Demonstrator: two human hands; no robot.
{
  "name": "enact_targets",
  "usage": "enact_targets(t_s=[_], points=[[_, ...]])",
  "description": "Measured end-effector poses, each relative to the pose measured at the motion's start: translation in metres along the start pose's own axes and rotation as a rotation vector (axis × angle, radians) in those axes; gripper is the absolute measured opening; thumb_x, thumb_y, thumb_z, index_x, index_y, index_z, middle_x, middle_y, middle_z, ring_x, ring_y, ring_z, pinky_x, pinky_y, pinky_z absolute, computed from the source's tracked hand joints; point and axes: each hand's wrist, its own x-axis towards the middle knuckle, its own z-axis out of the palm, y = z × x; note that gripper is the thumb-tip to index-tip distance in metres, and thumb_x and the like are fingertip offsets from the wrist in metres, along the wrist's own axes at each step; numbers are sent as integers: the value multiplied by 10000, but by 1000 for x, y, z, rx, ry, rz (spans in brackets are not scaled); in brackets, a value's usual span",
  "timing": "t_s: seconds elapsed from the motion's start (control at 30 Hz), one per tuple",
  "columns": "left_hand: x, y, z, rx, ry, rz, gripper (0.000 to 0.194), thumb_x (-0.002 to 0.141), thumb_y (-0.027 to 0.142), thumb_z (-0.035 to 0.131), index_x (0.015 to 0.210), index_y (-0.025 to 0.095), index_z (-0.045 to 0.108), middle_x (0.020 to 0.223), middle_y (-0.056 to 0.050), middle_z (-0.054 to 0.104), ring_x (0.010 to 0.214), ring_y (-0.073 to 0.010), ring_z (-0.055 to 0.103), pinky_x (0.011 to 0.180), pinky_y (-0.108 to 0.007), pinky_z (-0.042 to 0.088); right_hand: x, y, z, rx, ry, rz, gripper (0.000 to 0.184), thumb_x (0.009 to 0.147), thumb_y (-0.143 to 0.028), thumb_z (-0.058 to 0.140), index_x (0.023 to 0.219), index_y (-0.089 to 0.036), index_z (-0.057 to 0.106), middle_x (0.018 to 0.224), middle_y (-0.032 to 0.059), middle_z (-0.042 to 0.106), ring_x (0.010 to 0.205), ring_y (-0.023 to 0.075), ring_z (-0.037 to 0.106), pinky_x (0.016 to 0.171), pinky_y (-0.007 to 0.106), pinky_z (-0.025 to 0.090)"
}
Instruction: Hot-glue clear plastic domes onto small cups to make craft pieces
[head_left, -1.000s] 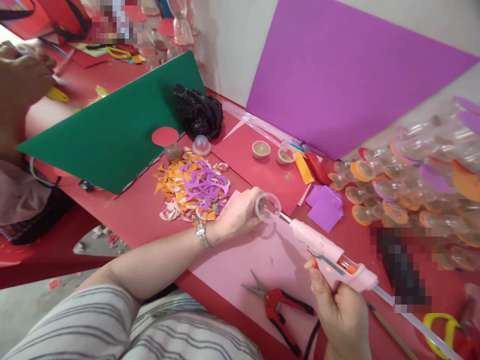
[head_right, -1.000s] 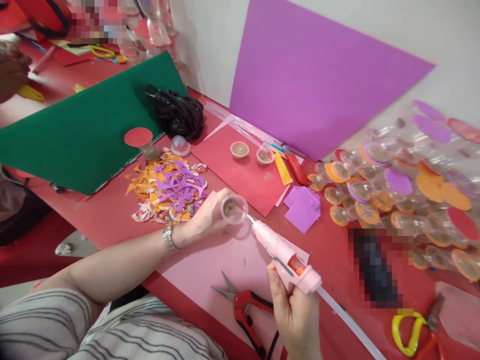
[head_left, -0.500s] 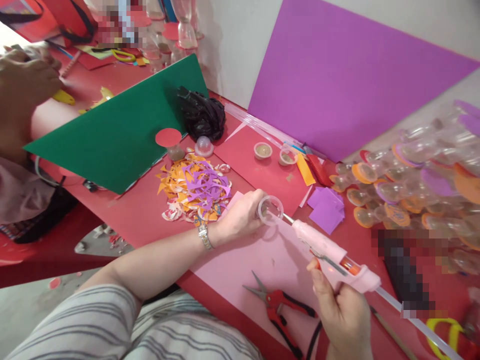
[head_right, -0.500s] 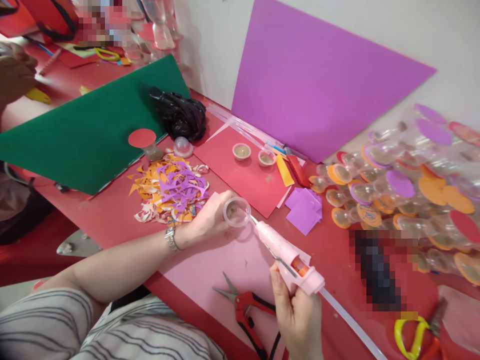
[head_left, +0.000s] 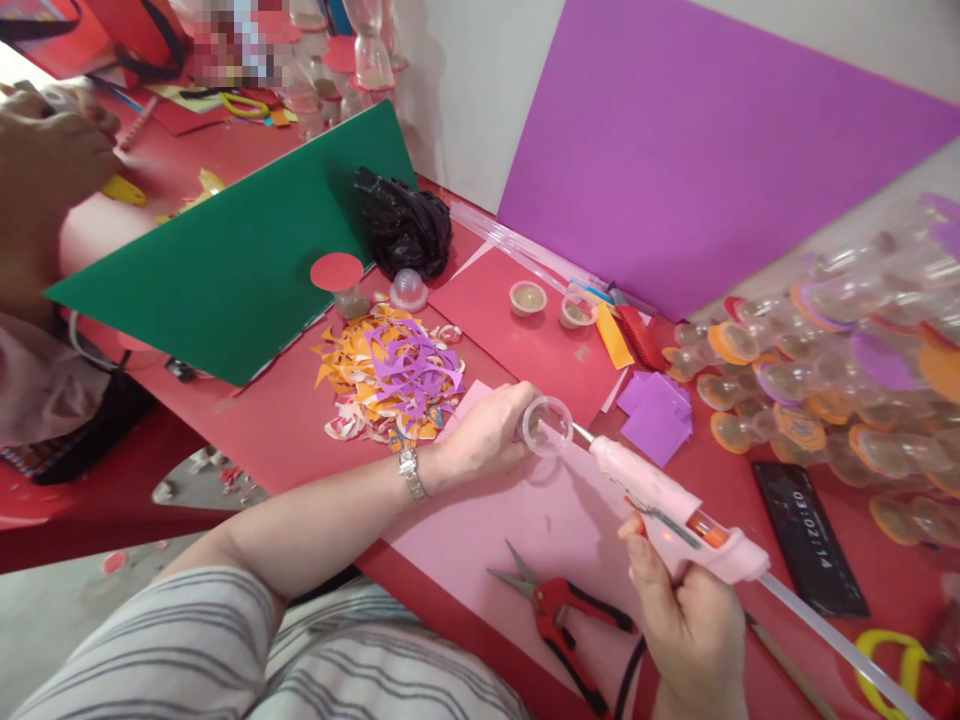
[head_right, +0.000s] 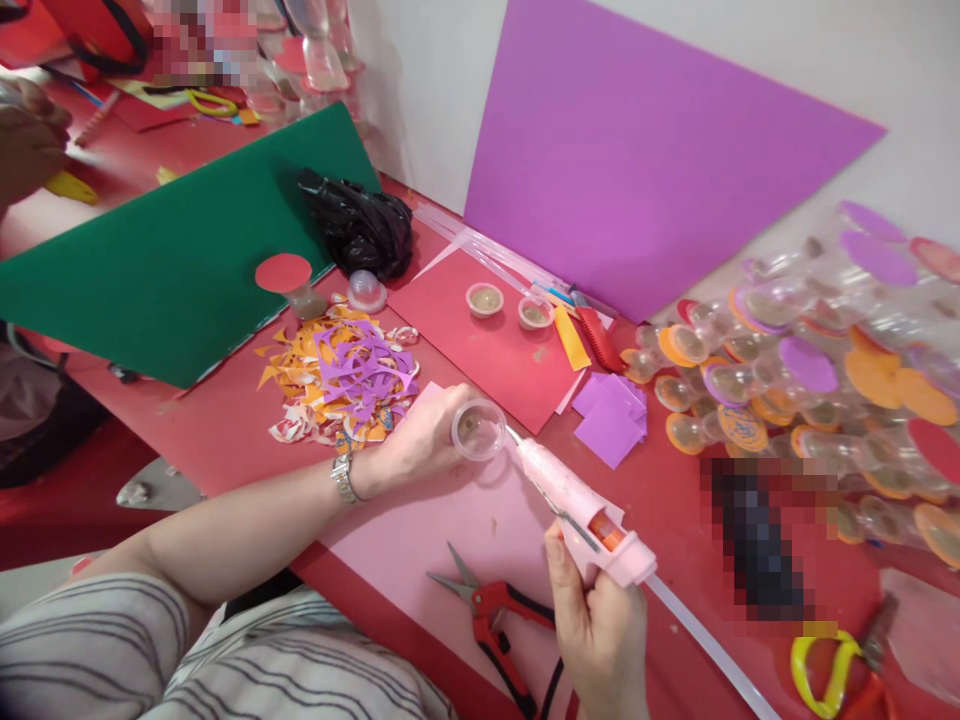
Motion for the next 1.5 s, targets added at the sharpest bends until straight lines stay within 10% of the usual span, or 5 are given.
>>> enact_targets(t_s=[1.5], points=[[0,3,0,-41,-12,-26,183,827,277,668,926,184,543,970,-68,660,819,-175,631,737,-304,519,-5,8,-1,-45,-21,105,519,876,-637,586,870,-154,775,735,136,774,689,266,761,566,275,582]])
